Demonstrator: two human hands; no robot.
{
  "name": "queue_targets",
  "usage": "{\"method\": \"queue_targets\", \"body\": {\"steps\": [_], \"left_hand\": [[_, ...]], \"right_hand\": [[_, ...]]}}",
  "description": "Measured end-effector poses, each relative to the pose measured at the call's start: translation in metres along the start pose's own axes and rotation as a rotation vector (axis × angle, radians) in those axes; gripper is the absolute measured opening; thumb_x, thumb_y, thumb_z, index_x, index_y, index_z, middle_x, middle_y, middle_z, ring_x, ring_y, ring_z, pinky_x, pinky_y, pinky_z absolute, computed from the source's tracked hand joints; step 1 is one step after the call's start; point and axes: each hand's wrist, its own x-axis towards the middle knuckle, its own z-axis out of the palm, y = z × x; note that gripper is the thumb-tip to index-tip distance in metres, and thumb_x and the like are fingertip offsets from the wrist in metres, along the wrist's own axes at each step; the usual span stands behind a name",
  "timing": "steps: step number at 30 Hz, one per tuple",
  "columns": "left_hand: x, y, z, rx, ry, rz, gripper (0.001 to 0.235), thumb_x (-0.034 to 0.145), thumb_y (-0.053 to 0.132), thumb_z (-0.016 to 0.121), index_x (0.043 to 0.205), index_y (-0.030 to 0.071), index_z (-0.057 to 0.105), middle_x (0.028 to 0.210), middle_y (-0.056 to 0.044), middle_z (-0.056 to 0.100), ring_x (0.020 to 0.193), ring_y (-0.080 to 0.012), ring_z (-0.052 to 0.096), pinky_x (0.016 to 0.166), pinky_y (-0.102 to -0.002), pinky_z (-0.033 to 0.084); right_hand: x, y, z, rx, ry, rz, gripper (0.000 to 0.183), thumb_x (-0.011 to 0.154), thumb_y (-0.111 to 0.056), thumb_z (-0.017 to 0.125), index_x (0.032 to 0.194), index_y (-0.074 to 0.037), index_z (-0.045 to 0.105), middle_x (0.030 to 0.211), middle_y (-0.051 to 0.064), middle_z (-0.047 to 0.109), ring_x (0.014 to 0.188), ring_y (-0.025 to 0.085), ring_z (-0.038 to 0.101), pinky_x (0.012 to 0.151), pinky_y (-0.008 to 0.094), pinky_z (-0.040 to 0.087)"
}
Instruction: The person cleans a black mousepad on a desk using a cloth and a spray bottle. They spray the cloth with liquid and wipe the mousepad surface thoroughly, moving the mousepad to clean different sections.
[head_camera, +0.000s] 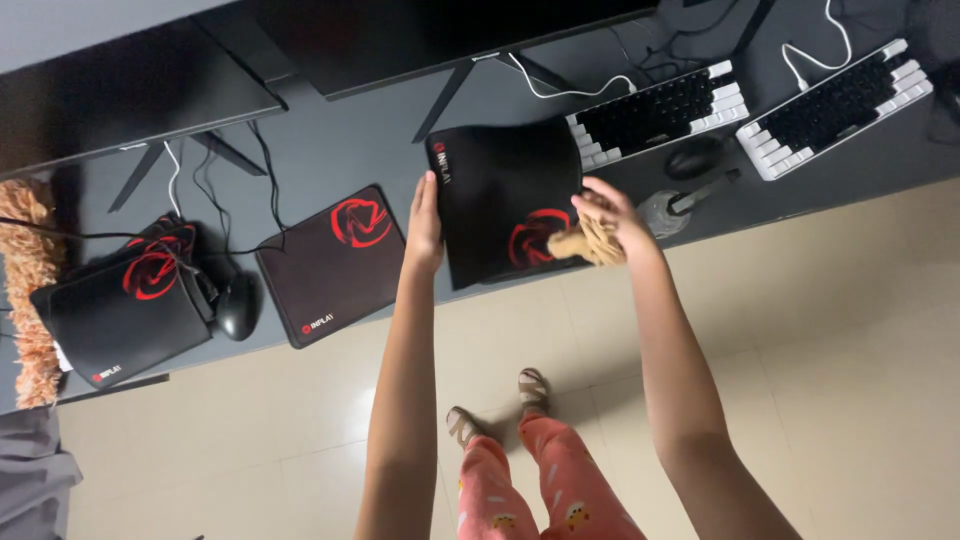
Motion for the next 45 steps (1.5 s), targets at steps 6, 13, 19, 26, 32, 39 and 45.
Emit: {"method": "queue_targets", "body": {"steps": [6, 13, 19, 26, 32, 39, 45], "left_hand": [[0.054, -0.165, -0.124, 1.064, 0.059, 0.258, 0.037, 0.093, 0.027, 0.072, 0.124, 0.009, 0.067, 0.103, -0.015, 0.079, 0.094, -0.0259, 0.075, 0.084, -0.038, 0.057], [-0.005, -0.119, -0.063, 1.148, 0.169, 0.341, 0.046, 0.085, 0.006, 0.075, 0.13, 0.011, 0.068, 0.103, -0.015, 0.071, 0.083, -0.0274, 0.073, 0.078, -0.037, 0.059], [-0.001, -0.121, -0.058, 1.192, 0.118, 0.458, 0.049, 0.082, 0.001, 0.079, 0.13, 0.009, 0.07, 0.1, -0.014, 0.068, 0.083, -0.0299, 0.068, 0.077, -0.039, 0.058], [-0.03, -0.095, -0.048, 1.096, 0.128, 0.442, 0.049, 0.088, 0.008, 0.076, 0.135, 0.005, 0.063, 0.117, -0.017, 0.061, 0.088, -0.0288, 0.069, 0.079, -0.036, 0.059], [-0.087, -0.06, -0.093, 0.171, -0.129, -0.089, 0.054, 0.103, 0.026, 0.062, 0.15, 0.005, 0.047, 0.138, -0.01, 0.059, 0.118, -0.0188, 0.065, 0.096, -0.034, 0.059], [-0.122, 0.019, -0.174, 0.153, -0.135, 0.296, 0.056, 0.096, 0.0, 0.066, 0.147, 0.003, 0.043, 0.142, -0.008, 0.055, 0.129, -0.0195, 0.057, 0.105, -0.033, 0.051], [-0.146, 0.088, -0.235, 0.912, 0.3, 0.507, 0.041, 0.086, -0.006, 0.07, 0.126, 0.0, 0.063, 0.15, -0.019, 0.053, 0.134, -0.033, 0.055, 0.096, -0.034, 0.054]], "right_hand": [[0.015, 0.044, -0.015, -0.448, 0.214, 0.0, 0.051, 0.087, -0.017, 0.082, 0.133, -0.006, 0.064, 0.108, 0.003, 0.071, 0.09, 0.009, 0.066, 0.078, 0.026, 0.056], [0.007, 0.012, 0.026, -0.761, 0.329, -0.148, 0.039, 0.086, -0.009, 0.079, 0.124, -0.007, 0.071, 0.088, 0.007, 0.074, 0.075, 0.013, 0.071, 0.069, 0.027, 0.058], [0.003, -0.01, 0.047, -0.719, 0.485, -0.126, 0.026, 0.091, -0.005, 0.072, 0.116, -0.009, 0.073, 0.084, 0.007, 0.075, 0.07, 0.016, 0.075, 0.064, 0.029, 0.057], [-0.024, -0.034, 0.111, -1.069, 0.571, -0.455, 0.017, 0.09, -0.008, 0.078, 0.107, -0.01, 0.073, 0.097, 0.012, 0.068, 0.087, 0.029, 0.07, 0.073, 0.039, 0.055], [-0.02, -0.011, 0.245, -0.717, 0.269, -0.421, 0.01, 0.098, -0.013, 0.073, 0.107, -0.009, 0.072, 0.096, 0.007, 0.072, 0.084, 0.017, 0.07, 0.072, 0.031, 0.055], [0.011, 0.053, 0.377, -0.267, -0.123, -0.357, 0.012, 0.106, -0.009, 0.065, 0.113, -0.001, 0.069, 0.1, 0.005, 0.072, 0.092, 0.008, 0.067, 0.081, 0.023, 0.054], [0.018, 0.039, 0.434, -0.786, -0.18, -0.354, 0.013, 0.107, -0.021, 0.067, 0.112, -0.009, 0.072, 0.096, 0.005, 0.076, 0.085, 0.012, 0.07, 0.078, 0.028, 0.054]]}}
